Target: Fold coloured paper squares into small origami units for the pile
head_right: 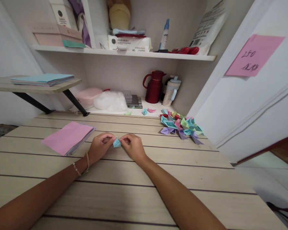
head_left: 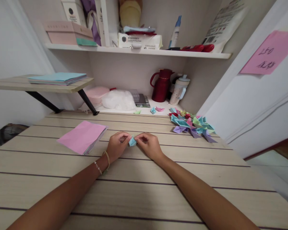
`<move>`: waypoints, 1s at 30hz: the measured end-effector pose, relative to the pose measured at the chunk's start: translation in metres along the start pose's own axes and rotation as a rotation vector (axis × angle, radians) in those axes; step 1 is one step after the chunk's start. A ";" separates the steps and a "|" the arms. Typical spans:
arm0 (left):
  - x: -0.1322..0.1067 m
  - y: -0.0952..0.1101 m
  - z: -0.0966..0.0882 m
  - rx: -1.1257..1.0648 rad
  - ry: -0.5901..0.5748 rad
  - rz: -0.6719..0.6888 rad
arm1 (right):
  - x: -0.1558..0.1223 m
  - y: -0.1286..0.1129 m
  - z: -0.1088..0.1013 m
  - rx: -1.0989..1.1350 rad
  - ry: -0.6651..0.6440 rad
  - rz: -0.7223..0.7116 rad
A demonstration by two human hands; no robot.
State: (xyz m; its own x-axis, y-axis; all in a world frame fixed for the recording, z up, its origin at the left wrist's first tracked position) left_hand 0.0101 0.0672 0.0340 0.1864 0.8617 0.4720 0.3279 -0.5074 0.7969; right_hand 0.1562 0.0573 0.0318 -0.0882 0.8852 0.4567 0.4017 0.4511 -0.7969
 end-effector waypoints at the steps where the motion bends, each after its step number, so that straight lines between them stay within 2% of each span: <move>1: 0.000 -0.002 0.000 -0.020 0.004 -0.019 | 0.000 0.001 0.001 0.007 -0.011 0.010; 11: 0.000 -0.016 0.001 -0.329 0.051 -0.220 | 0.002 0.006 0.010 0.108 -0.139 0.074; 14: 0.000 -0.018 0.005 -0.469 0.036 -0.276 | 0.004 0.006 0.002 0.132 -0.066 0.043; 17: 0.000 -0.020 0.010 -0.588 0.002 -0.324 | 0.007 0.015 -0.007 0.169 0.039 0.080; 21: 0.000 -0.024 0.016 -0.618 -0.076 -0.368 | 0.008 0.025 -0.011 0.203 0.091 0.135; 24: -0.001 -0.025 0.018 -0.618 -0.101 -0.373 | 0.008 0.022 -0.008 0.191 0.051 0.122; 30: -0.004 -0.024 0.024 -0.580 -0.168 -0.370 | 0.005 0.007 0.005 0.166 -0.117 0.041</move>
State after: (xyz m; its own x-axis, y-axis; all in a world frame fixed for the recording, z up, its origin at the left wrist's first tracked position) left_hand 0.0239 0.0757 0.0039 0.3136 0.9438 0.1045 -0.1405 -0.0627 0.9881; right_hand 0.1540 0.0650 0.0269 -0.1840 0.9059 0.3815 0.2525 0.4186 -0.8723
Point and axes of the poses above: each hand's wrist, its own x-axis towards the middle knuckle, its own z-axis out of the palm, y = z × x, the point moved 8 cm from there along x, towards the middle knuckle, and after that the axes turned 4 degrees about z, right-handed, at the moved point
